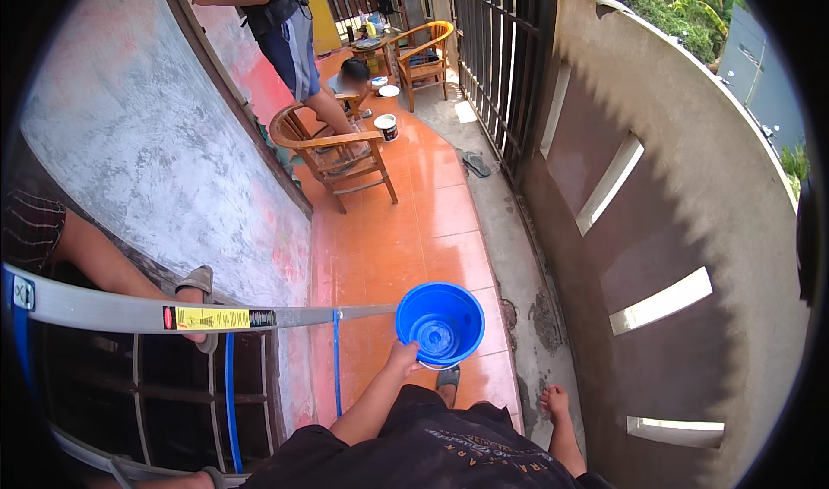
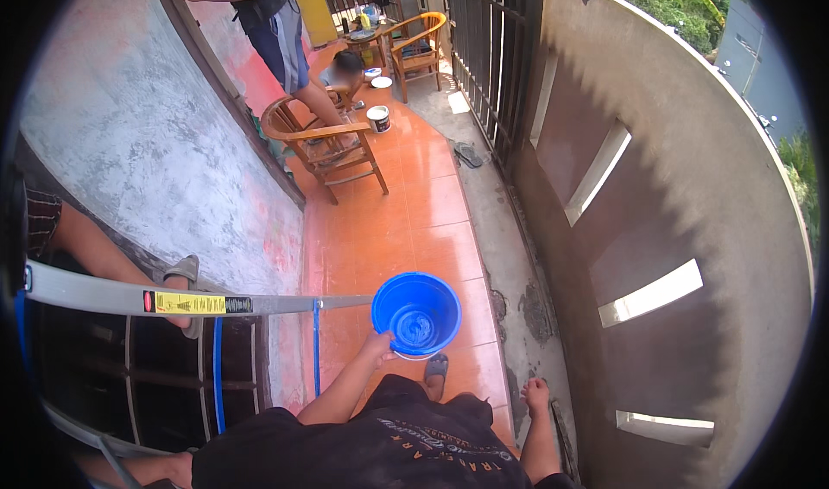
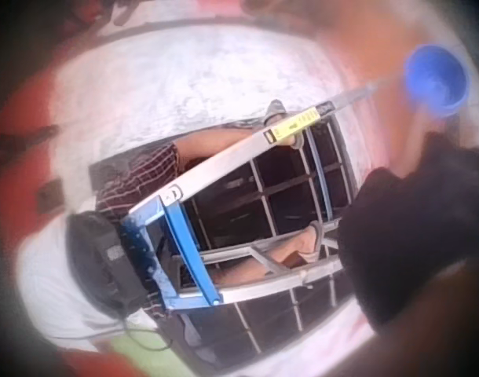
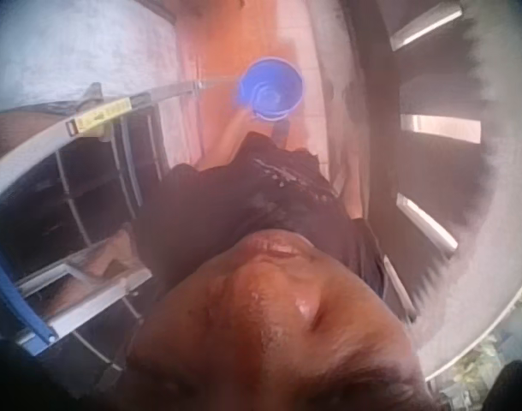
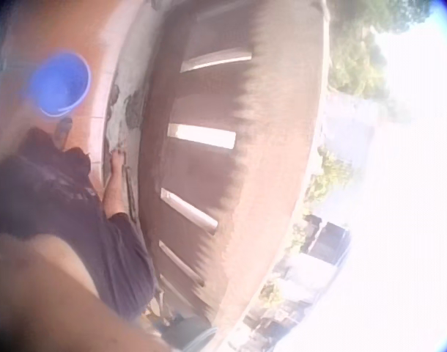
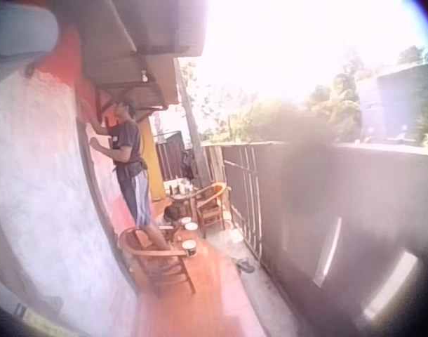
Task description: The person fills a blue bucket with water, then scoops white paint from a can into the bucket. They stir the mixture with a trowel and later with a paintbrush, preparing a paint mixture on a tiled balcony.
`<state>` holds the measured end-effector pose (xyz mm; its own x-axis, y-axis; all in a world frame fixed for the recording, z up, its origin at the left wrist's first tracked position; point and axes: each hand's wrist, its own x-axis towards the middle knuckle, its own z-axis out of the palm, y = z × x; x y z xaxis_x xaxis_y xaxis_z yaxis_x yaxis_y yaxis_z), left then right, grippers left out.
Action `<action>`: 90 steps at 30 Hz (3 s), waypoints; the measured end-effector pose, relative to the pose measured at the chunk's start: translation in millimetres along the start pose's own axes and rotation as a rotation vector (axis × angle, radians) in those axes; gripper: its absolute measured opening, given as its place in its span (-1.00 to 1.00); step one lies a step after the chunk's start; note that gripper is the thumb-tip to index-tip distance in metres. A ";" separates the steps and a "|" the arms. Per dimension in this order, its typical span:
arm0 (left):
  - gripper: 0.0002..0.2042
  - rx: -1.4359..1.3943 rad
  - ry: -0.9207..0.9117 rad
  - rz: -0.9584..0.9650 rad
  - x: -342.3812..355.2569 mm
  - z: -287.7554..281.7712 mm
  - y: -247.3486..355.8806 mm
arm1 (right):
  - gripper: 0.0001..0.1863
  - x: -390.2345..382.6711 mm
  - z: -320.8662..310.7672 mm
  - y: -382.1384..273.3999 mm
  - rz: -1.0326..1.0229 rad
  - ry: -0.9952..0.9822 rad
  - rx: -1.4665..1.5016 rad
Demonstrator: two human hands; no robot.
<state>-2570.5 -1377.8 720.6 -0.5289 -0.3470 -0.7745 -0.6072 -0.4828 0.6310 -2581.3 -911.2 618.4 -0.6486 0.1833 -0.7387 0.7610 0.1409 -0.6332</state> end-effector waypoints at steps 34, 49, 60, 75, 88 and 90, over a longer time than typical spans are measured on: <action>-0.59 0.045 0.021 0.063 620.3 203.8 786.2 | -0.78 629.5 499.2 -965.2 -0.221 -0.373 -0.274; -0.63 -0.115 0.205 0.096 887.5 211.9 1010.6 | -0.64 741.2 543.4 -959.2 0.591 -0.326 -0.876; -0.54 0.061 0.260 0.203 1167.6 183.9 1024.3 | -0.68 813.3 937.8 -1425.6 -0.252 -0.659 -0.106; -0.55 0.263 -0.066 0.157 1630.7 141.2 936.0 | -0.72 1056.5 1265.1 -1225.1 -1.021 -1.074 -1.061; -0.33 0.600 -0.152 -0.175 1684.0 111.1 1026.7 | -0.62 1138.3 1310.1 -1276.7 -0.878 -1.050 -0.920; -0.32 0.232 -0.109 -0.159 1667.1 116.5 1020.9 | -0.61 1138.2 1312.7 -1280.2 -0.831 -0.998 -1.007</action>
<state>-4141.2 -2355.6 78.7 -0.4692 -0.1871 -0.8631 -0.8002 -0.3234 0.5051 -4309.5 -2160.1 285.3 -0.3056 -0.8668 -0.3941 -0.3370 0.4856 -0.8066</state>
